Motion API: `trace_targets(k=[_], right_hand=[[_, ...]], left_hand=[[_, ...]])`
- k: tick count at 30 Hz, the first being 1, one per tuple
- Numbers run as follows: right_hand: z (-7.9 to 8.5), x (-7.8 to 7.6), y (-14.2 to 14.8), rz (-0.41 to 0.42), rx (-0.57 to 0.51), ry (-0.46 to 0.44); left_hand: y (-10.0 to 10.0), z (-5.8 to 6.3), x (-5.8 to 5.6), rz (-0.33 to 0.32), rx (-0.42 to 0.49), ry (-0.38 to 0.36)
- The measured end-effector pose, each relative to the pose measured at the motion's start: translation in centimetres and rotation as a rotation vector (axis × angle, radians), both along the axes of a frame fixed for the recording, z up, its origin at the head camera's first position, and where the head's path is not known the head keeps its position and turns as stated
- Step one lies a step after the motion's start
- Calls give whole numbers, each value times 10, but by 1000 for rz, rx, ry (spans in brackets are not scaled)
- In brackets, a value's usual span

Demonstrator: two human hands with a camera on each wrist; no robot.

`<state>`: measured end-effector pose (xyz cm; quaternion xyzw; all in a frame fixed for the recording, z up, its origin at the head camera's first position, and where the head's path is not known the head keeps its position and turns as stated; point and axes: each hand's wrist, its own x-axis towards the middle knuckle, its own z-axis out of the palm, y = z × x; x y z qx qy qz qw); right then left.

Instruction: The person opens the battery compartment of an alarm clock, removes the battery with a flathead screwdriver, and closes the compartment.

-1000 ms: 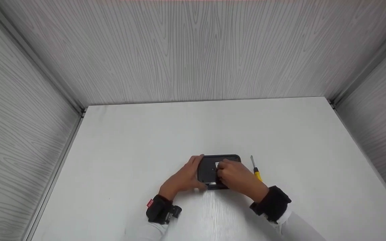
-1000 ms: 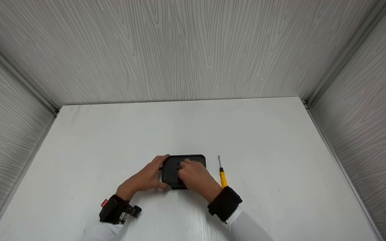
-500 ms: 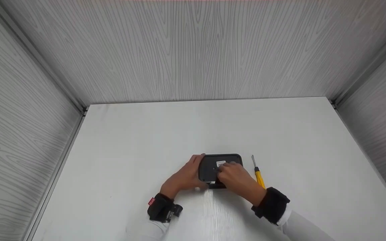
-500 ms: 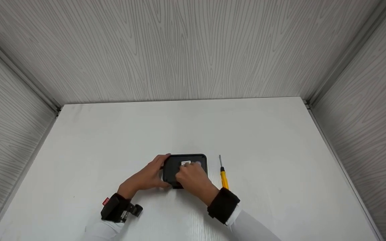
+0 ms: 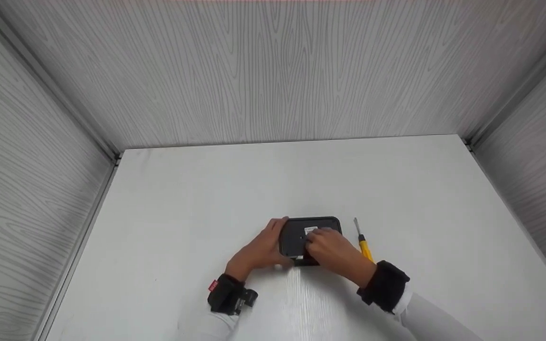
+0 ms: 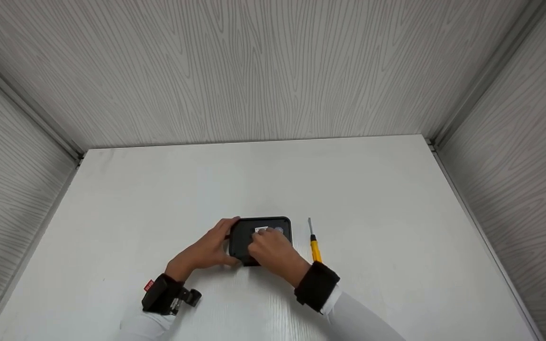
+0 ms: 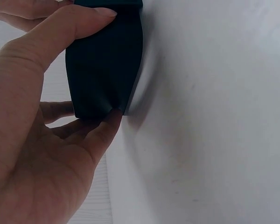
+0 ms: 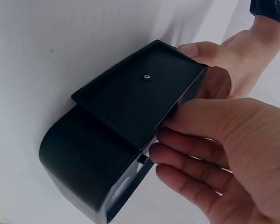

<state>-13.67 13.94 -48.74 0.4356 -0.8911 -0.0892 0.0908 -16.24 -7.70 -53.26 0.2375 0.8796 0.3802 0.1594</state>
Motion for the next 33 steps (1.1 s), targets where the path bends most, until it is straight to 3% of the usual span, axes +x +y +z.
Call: trace_targets(k=[9, 23, 33], right_hand=[[-5, 3, 3, 4, -2, 64], [-10, 4, 6, -10, 20, 85], [-2, 10, 6, -2, 105, 108]], left_hand=[[0, 1, 0, 11, 1, -14], [3, -1, 0, 30, -40, -22], [2, 0, 0, 31, -23, -19]])
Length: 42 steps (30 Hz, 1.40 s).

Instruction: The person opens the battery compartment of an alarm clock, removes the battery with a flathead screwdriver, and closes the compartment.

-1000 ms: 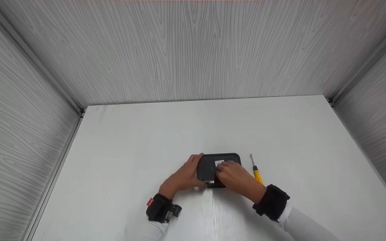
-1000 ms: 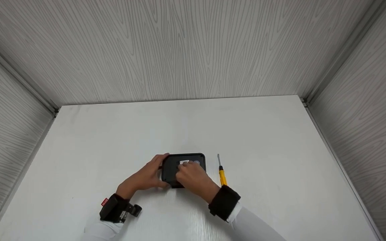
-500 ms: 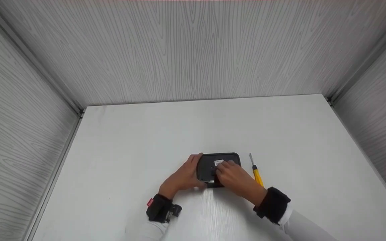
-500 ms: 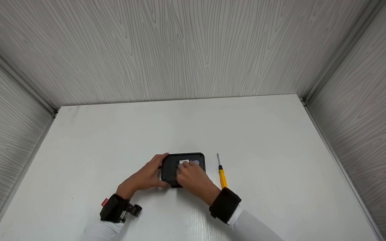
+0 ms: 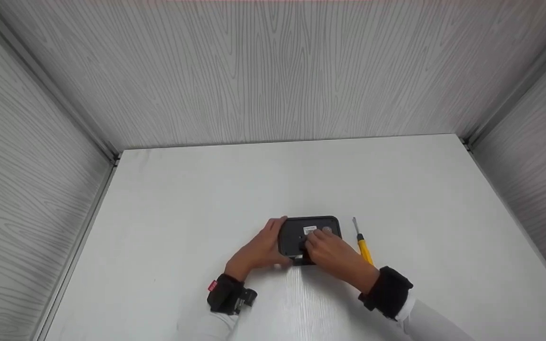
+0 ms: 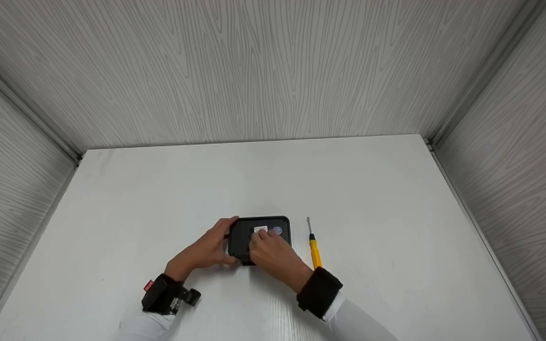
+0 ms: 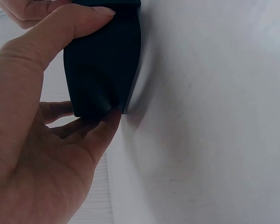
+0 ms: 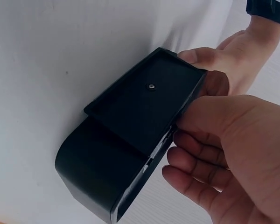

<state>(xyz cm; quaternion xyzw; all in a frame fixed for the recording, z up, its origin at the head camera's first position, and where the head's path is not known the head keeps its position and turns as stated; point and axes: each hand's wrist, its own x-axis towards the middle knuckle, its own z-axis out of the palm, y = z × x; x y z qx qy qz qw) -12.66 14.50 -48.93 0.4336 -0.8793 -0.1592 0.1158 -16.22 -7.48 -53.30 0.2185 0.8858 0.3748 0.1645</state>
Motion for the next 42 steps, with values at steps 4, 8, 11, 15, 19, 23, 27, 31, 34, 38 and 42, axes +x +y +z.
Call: trace_targets(k=[4, 8, 11, 15, 19, 23, 27, 31, 34, 38, 42], right_hand=[[3, 1, 1, -2, -11, -6], [7, 1, 5, 9, -41, -3], [9, 0, 9, 14, -72, 26], [12, -2, 19, 2, -114, 61], [12, -4, 30, -22, -140, 62], [12, -6, 45, -57, -174, 39], [11, -9, 64, -83, -197, 19], [7, -15, 86, -89, -194, 31], [4, -20, 102, -110, -177, 34], [0, -23, 122, -173, -150, -7], [-4, -26, 140, -241, -133, -70]], left_hand=[[-1, 1, 1, 8, 10, -7], [-1, 1, 2, 16, 9, -14], [-2, 2, 3, 20, 4, -15], [-2, 2, 4, 21, 1, -8], [-2, 2, 4, 26, 0, -11], [-1, 2, 4, 30, -1, -22], [1, 2, 4, 30, -3, -31], [1, 2, 3, 33, -11, -24], [0, 1, 2, 34, -13, -22], [1, 0, 2, 33, -12, -24], [3, 1, 3, 33, -19, -14]])
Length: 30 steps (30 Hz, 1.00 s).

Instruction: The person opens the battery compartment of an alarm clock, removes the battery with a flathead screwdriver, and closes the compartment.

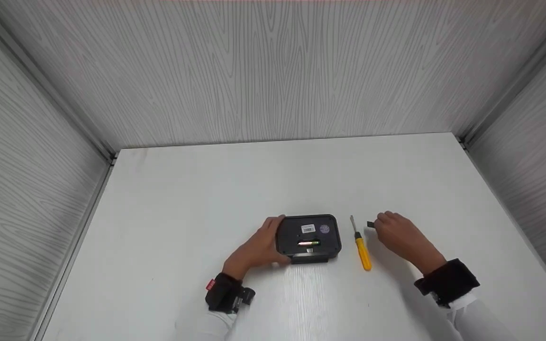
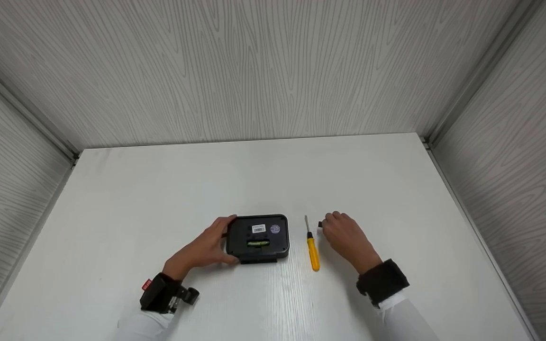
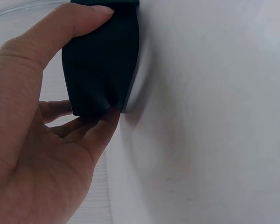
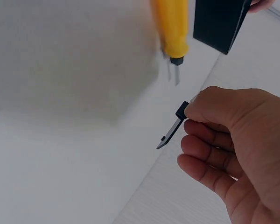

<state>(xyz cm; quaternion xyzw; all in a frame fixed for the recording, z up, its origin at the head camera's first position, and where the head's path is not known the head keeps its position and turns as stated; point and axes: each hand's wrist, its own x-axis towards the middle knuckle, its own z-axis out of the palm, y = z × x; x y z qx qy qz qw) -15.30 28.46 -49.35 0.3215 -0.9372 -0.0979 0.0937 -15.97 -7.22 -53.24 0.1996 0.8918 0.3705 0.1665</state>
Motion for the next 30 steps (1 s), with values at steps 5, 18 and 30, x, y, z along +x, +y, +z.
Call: trace_targets(k=[5, 18, 30], right_hand=[[-7, -2, 17, -29, 7, -57], [-18, -1, 36, -5, 17, -93], [-16, 0, 39, -77, -100, -171]], left_hand=[[0, 0, 0, 0, -7, 5], [0, 0, -1, 4, 0, -14], [-1, -1, 0, 9, 13, -15]])
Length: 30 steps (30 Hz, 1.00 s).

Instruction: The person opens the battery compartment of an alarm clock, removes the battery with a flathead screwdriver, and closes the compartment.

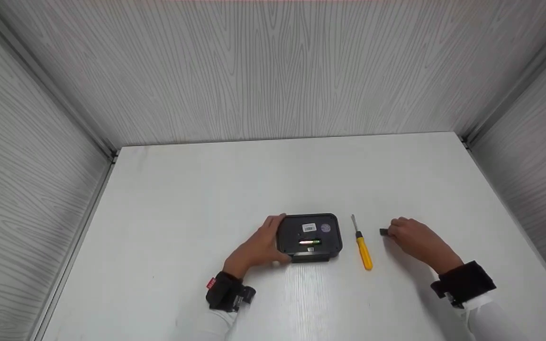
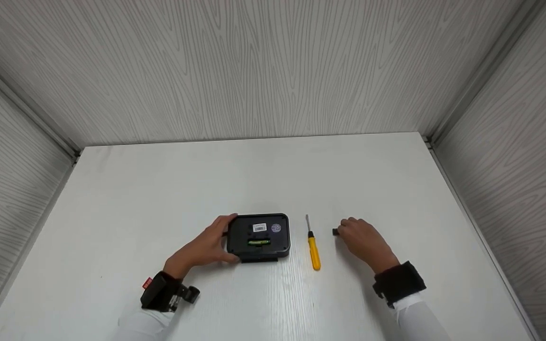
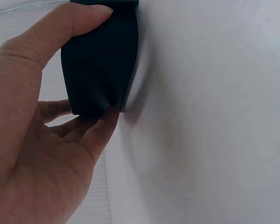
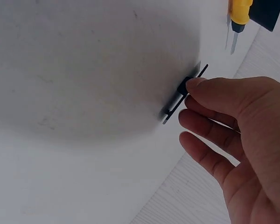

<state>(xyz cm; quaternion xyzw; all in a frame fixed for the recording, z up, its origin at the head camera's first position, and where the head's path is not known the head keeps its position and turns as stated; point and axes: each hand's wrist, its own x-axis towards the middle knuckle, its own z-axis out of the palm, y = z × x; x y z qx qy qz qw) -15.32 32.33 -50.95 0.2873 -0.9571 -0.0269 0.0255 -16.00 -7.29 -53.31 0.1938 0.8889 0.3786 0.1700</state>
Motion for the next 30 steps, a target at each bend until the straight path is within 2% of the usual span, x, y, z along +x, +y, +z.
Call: trace_targets(k=[8, 16, 19, 23, 27, 30], right_hand=[[5, 2, -15, -41, -143, 15], [5, 12, -44, -158, -234, 46], [5, 15, -55, -207, -275, -2], [5, 18, -65, -289, -298, -108], [6, 18, -71, -350, -273, -173], [5, 18, -73, -364, -249, -184]], left_hand=[[1, 1, 1, 4, 2, 2], [0, 1, 1, 1, 4, 5], [-1, 0, 2, 0, 15, 6], [-2, -2, 3, -2, 21, -1], [-1, -1, 2, 5, 20, -3], [0, 0, 1, 11, 21, -7]])
